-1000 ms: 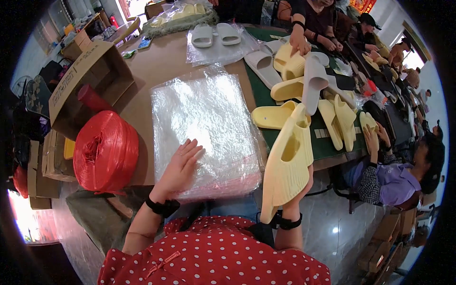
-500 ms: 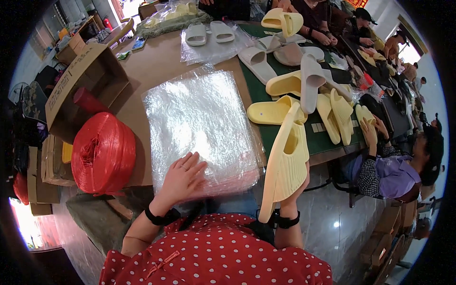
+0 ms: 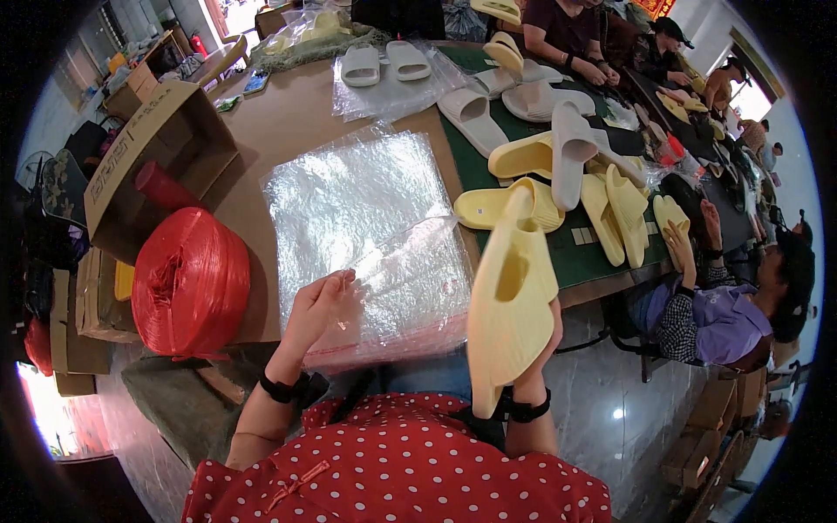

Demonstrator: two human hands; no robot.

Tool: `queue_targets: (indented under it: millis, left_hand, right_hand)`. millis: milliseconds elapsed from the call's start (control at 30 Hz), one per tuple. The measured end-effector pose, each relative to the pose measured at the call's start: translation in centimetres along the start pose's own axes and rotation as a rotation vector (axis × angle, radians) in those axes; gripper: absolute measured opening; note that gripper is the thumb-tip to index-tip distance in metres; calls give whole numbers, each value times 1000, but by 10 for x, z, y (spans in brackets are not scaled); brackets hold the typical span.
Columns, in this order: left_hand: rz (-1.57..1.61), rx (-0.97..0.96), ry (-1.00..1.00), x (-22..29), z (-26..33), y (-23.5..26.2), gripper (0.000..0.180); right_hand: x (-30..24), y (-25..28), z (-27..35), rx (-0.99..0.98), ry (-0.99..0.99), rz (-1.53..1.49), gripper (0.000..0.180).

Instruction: The recorder is packaging pairs of yellow slippers into plastic bags.

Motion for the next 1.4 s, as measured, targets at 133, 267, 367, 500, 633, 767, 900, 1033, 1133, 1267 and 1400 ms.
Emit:
queue_targets:
  millis: [133, 267, 367, 500, 633, 767, 900, 1033, 1133, 1267, 1400]
  left_hand:
    - [-6, -5, -81, 1, -10, -5, 40]
    - [-51, -32, -33, 8, -17, -10, 37]
    - [-80, -111, -73, 12, -16, -11, 42]
    - [-306, -69, -266, 44, 3, -10, 36]
    - [-638, -38, -633, 72, 17, -18, 37]
    - [-756, -72, -793, 86, 32, -26, 37]
    - [-663, -189, -854, 91, 39, -32, 37]
    - [-549, -321, -808, 95, 42, -30, 37]
    - [-483, -379, -803, 97, 44, -29, 37]
    - [-351, -478, -780, 104, 48, -26, 36]
    - [-354, -460, -782, 105, 52, -19, 34]
  right_hand:
    - [-10, -37, 7, -448, 109, 249, 34]
    - [-6, -71, 19, -866, 147, 483, 32]
    - [1, -67, 18, -836, 89, 634, 26]
    - [6, -59, 21, -766, 156, 838, 23]
    - [11, -66, 31, -748, 205, 933, 22]
    - [13, -84, 31, -693, 213, 920, 21]
    - [29, -100, 24, -693, 248, 921, 21]
    - [52, -118, 10, -680, 281, 879, 24]
    - [89, -131, -17, -475, -128, 520, 19]
    - [90, -186, -31, -820, 674, 1144, 16]
    - [115, -215, -54, -561, 282, 963, 13]
Point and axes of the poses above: each hand's wrist, its own z-axis away from the middle knuckle, its own y-axis out of the back of the hand, x = y × z, the point moved 5 cm from there along -z, towards the middle knuckle, and after that the axes turned 10 degrees about -z, right-handed, at the moved point
